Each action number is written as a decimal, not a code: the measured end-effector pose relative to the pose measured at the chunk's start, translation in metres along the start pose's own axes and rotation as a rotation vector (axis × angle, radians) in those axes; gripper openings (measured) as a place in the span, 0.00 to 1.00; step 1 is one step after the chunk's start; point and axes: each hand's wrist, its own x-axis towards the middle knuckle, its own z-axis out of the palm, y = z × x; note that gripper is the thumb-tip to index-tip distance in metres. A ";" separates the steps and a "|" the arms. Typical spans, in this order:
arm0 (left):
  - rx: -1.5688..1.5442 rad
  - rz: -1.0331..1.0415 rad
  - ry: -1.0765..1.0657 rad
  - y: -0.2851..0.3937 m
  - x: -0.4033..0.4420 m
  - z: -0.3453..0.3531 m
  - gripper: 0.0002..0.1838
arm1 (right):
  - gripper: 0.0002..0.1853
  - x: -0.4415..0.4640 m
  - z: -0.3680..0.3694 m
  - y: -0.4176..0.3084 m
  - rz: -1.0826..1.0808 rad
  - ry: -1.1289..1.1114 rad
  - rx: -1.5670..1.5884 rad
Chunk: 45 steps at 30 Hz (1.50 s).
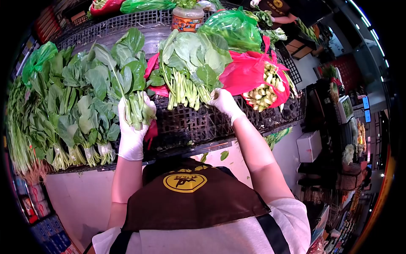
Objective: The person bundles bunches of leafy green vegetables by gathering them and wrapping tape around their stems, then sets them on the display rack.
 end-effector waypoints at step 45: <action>0.075 -0.136 -0.194 -0.021 0.016 -0.009 0.23 | 0.07 -0.131 -0.092 0.053 0.101 -0.448 0.647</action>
